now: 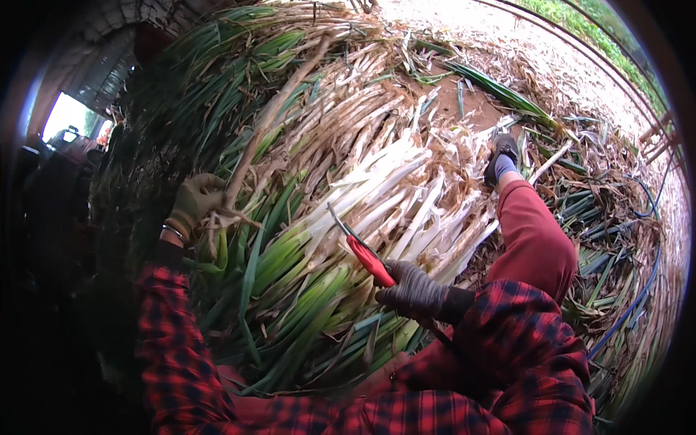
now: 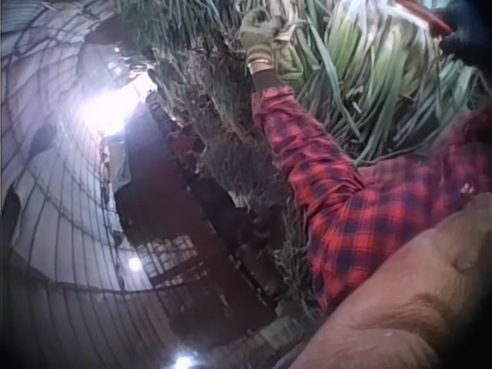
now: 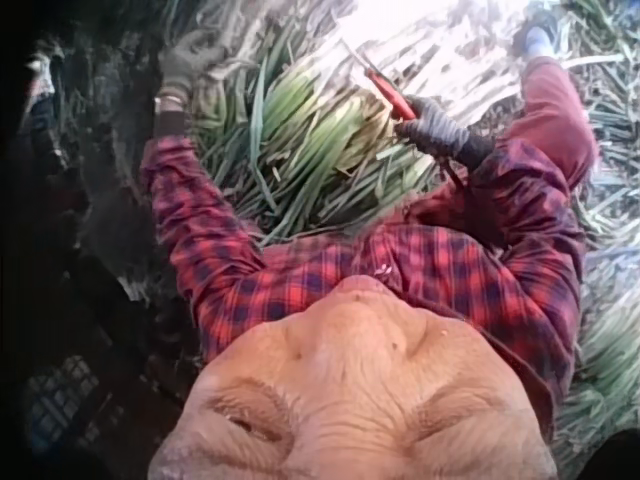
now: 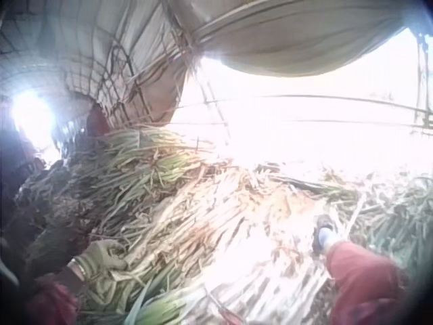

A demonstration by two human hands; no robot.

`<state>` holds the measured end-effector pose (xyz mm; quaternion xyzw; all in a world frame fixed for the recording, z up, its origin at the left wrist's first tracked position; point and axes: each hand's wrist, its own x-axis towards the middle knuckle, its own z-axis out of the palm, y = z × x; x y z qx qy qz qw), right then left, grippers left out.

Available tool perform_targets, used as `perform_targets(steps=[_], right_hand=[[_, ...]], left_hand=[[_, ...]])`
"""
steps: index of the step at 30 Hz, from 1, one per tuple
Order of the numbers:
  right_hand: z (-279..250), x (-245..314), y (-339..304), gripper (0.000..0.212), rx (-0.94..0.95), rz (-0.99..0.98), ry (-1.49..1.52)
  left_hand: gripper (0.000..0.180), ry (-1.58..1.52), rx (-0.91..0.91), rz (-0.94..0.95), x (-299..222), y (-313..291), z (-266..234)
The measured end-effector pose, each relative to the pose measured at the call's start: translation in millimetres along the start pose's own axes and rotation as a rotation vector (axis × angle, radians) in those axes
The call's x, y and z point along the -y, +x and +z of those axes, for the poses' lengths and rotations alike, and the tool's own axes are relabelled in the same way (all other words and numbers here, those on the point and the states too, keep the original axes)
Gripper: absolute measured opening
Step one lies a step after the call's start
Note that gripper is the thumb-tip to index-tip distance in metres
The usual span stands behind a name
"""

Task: The person uses a red-handled knife to trim the outer layers and ends of long green plant stalks. The trimmed pieces are dropped onto a growing pile of plant debris on the ground.

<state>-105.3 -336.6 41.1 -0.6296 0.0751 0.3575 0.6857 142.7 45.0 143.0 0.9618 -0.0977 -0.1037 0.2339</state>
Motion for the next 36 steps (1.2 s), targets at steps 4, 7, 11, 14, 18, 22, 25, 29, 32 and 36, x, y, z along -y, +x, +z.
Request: perform_targets(steps=[4, 7, 11, 14, 18, 22, 25, 29, 32, 36], right_hand=[[6, -15, 18, 0.025, 0.024, -0.034, 0.091], [8, -14, 12, 0.03, -0.029, -0.024, 0.112], [-9, -28, 1, 0.03, -0.101, -0.019, 0.14], [3, -19, 7, 0.03, -0.018, -0.014, 0.136], [-9, -21, -1, 0.03, -0.062, 0.074, 0.12], [15, -7, 20, 0.03, 0.121, -0.013, 0.062], [4, -18, 15, 0.03, 0.077, 0.001, 0.058], [4, -16, 10, 0.022, 0.081, -0.008, 0.094], [-2, -19, 5, 0.022, -0.02, 0.005, 0.082], [-10, -22, 1, 0.023, -0.102, 0.038, 0.166]], left_hand=[[0.051, -0.01, -0.332, 0.319, -15, -23, -24], [0.057, 0.117, -0.48, 0.323, -3, -27, -25], [0.055, 0.141, -0.126, -0.156, 41, -17, 57], [0.048, 0.264, -0.093, -0.119, 158, -13, 117], [0.047, 0.579, -0.008, -0.202, 61, -3, 183], [0.048, 0.345, -0.171, -0.63, 175, 19, 165], [0.045, 0.373, -0.145, -0.505, 108, 14, 179], [0.031, 0.521, -0.173, -0.203, 36, -34, 93], [0.026, 0.588, -0.365, 0.094, -28, -38, 32], [0.026, 0.537, -0.345, 0.249, -122, -77, -18]])
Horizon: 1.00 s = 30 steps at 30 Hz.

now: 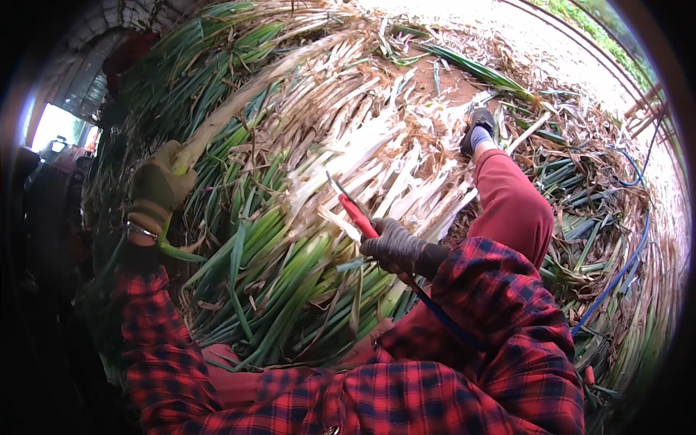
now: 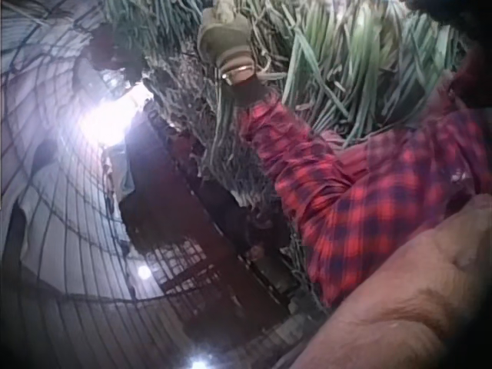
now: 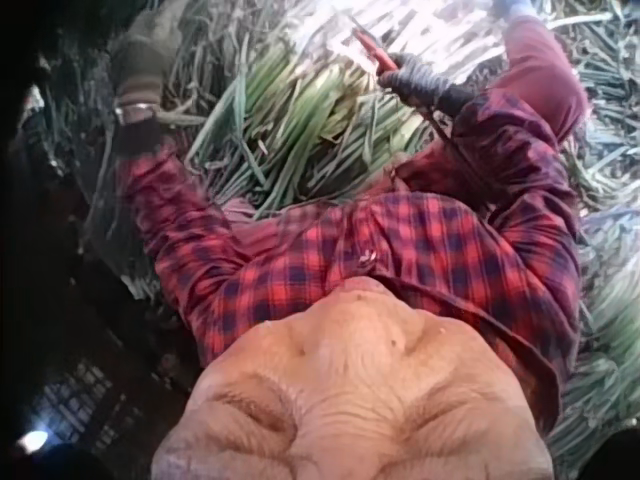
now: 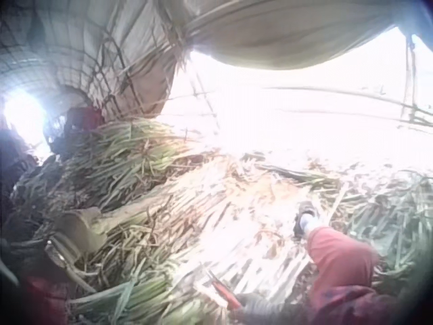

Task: The person uses a red-handled knife to trim the outer layers and ends of long green plant stalks. The trimmed pieces are dropped onto a growing pile of plant debris on the ground.

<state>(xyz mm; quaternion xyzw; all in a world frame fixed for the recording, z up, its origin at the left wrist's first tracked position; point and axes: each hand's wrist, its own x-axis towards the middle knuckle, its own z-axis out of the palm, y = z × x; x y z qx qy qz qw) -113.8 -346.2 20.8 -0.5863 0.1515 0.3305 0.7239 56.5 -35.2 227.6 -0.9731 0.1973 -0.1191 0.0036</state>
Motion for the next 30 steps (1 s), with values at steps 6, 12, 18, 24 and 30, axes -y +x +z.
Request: perform_targets(steps=[6, 12, 18, 24, 30], right_hand=[[-16, -9, 1, 0.026, -0.135, -0.099, 0.051], [9, -43, -30, 0.024, -0.007, -0.018, -0.078], [58, -63, -29, 0.023, 0.155, -0.122, -0.513], [41, -33, -21, 0.023, -0.051, 0.08, -0.294], [29, -32, 5, 0.026, -0.199, 0.019, -0.3]], left_hand=[[0.048, -0.139, 0.412, -0.087, -51, -91, 122], [0.067, -0.263, 0.47, -0.288, -76, -159, 219], [0.071, -0.442, 0.344, -0.278, -47, -172, 247], [0.07, -0.408, 0.384, -0.323, -53, -173, 236], [0.067, -0.523, 0.308, -0.23, -44, -175, 247]])
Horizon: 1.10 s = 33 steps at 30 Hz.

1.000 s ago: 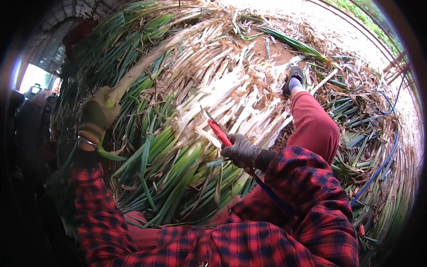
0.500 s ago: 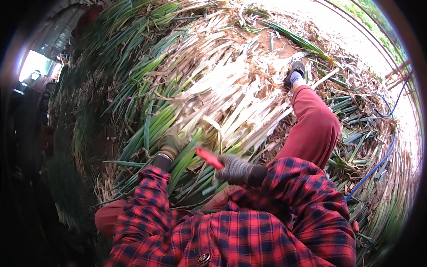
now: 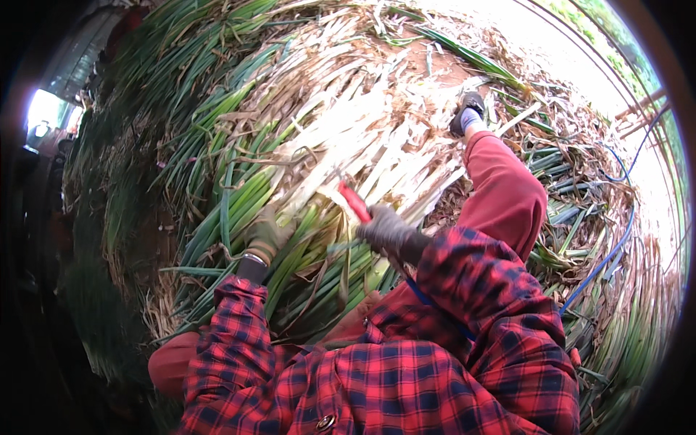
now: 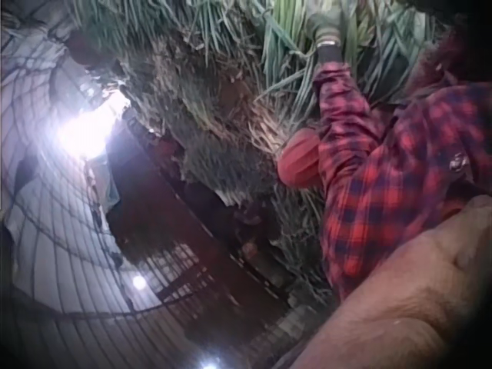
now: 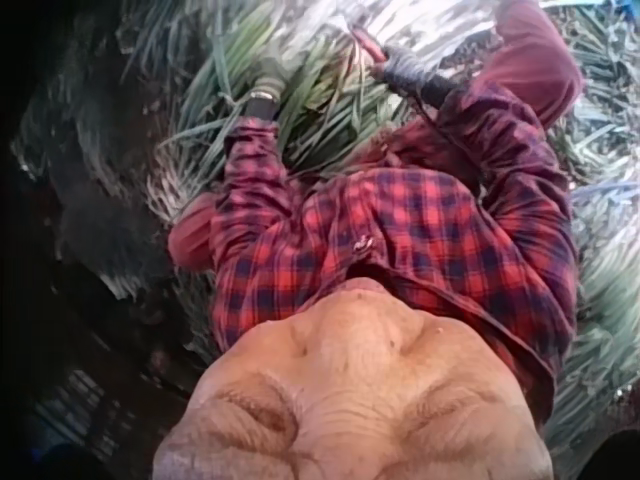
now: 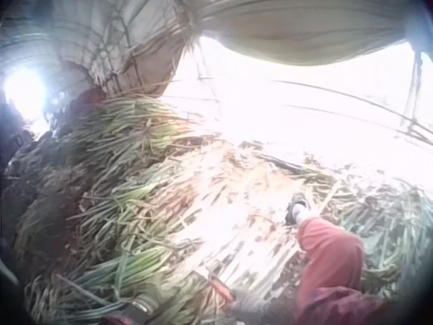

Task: The person uses a red-handled knife to trim the outer layers and ends of long green plant stalks. The trimmed pieces are dropped onto a growing pile of plant debris on the ground.

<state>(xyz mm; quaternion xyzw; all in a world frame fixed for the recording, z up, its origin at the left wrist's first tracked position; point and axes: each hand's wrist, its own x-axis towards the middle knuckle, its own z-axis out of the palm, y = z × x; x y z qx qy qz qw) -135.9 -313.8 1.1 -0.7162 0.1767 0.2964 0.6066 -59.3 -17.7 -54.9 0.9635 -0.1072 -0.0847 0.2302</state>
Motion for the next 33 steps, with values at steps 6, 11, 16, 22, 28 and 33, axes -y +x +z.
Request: perform_targets(steps=[6, 11, 16, 22, 28, 33], right_hand=[[-49, 6, 75, 0.019, -0.187, 0.045, 0.101], [-72, 12, 102, 0.025, -0.168, 0.008, 0.172], [-37, 2, 63, 0.03, -0.037, -0.02, 0.07], [-48, 14, 81, 0.024, -0.122, 0.058, 0.07], [-90, 30, 129, 0.018, -0.252, 0.037, 0.074], [-103, 44, 145, 0.02, -0.248, 0.068, 0.023]], left_hand=[[0.064, -0.038, 0.017, 0.046, 1, 6, 2], [0.066, -0.079, 0.175, -0.002, -19, 13, -20], [0.073, -0.388, 0.462, -0.095, 10, 29, -41], [0.057, -0.417, 0.485, -0.091, 20, 34, -34], [0.05, -0.274, 0.464, 0.155, 22, 33, -32], [0.068, -0.451, 0.474, -0.097, -3, 29, -44]])
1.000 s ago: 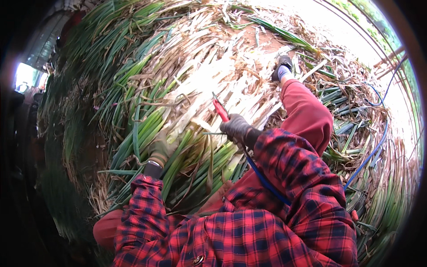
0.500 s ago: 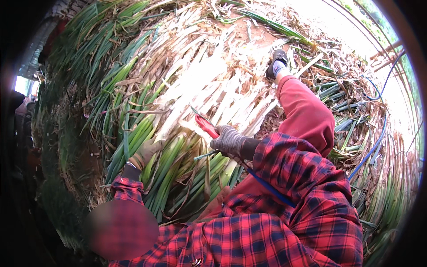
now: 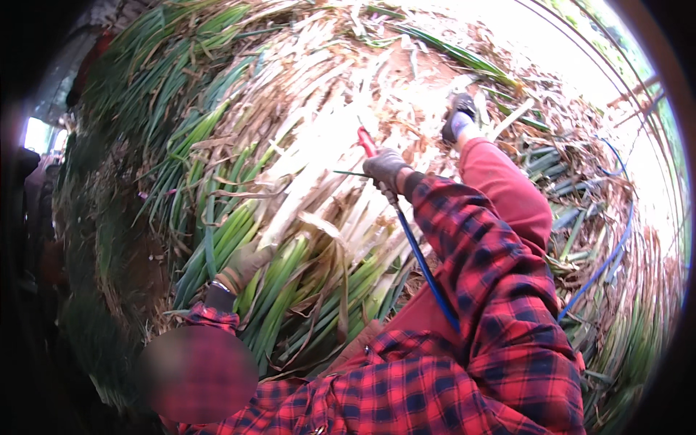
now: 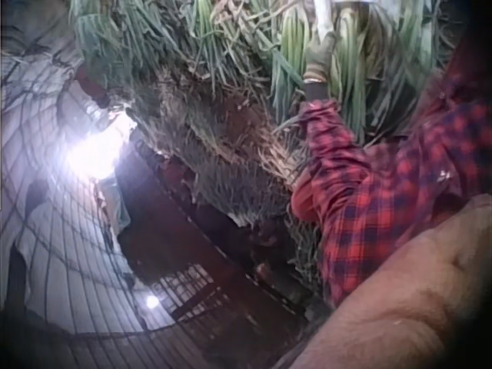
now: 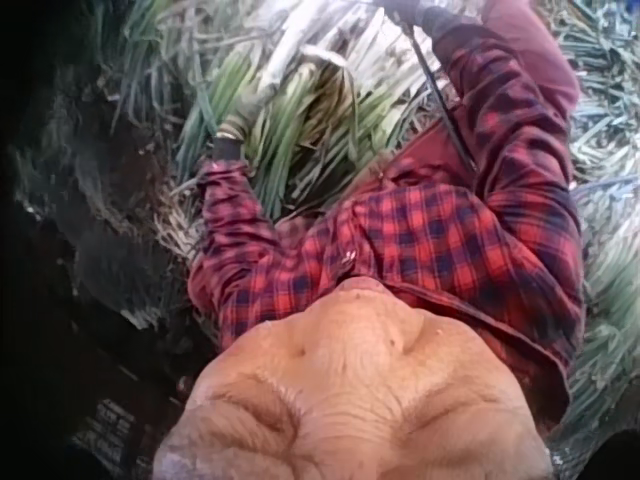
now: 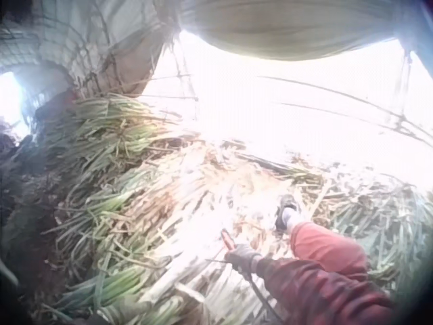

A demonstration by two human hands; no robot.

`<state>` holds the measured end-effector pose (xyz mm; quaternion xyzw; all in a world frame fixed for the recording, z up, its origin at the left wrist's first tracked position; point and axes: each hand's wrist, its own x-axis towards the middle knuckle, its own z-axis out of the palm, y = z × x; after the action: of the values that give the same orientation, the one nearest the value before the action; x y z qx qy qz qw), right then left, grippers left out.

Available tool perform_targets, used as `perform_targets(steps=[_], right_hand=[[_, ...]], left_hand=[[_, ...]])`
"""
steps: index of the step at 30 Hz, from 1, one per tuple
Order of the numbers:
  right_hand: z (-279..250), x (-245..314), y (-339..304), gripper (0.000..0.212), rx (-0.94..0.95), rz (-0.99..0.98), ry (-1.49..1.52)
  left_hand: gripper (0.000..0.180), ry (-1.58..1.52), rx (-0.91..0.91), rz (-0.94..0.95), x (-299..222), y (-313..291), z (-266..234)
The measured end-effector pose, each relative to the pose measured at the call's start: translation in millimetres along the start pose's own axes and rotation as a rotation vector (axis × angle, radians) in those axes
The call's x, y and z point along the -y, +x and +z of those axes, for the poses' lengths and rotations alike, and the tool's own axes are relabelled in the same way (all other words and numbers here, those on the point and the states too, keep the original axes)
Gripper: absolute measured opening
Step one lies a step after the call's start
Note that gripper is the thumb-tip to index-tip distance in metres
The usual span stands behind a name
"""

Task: The person uses a red-handled knife to trim the outer layers and ends of long green plant stalks. The trimmed pieces are dropped onto a growing pile of plant debris on the ground.

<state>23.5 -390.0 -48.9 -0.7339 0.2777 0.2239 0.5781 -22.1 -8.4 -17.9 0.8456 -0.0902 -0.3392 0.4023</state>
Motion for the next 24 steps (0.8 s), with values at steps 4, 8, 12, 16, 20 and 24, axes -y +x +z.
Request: perform_targets(steps=[4, 8, 12, 16, 20, 24], right_hand=[[-3, -1, 6, 0.02, -0.051, -0.01, 0.012], [-4, -15, -19, 0.017, 0.067, -0.078, 0.038], [-4, -32, -27, 0.018, 0.124, -0.122, 0.046], [12, -1, -62, 0.021, 0.24, -0.004, 0.145], [21, 2, -72, 0.026, 0.325, 0.008, 0.117], [23, 4, -76, 0.022, 0.334, 0.051, 0.157]], left_hand=[[0.087, 0.367, -0.032, -0.129, -6, -5, -9], [0.054, 0.635, 0.09, -0.219, -55, 16, -46], [0.021, 0.346, -0.605, 0.17, -39, 75, -111], [0.037, 0.801, -0.887, -0.097, 39, 142, -162], [0.052, 0.806, -0.564, -0.432, 33, 159, -154], [0.039, 0.686, -0.63, -0.272, 13, 136, -154]])
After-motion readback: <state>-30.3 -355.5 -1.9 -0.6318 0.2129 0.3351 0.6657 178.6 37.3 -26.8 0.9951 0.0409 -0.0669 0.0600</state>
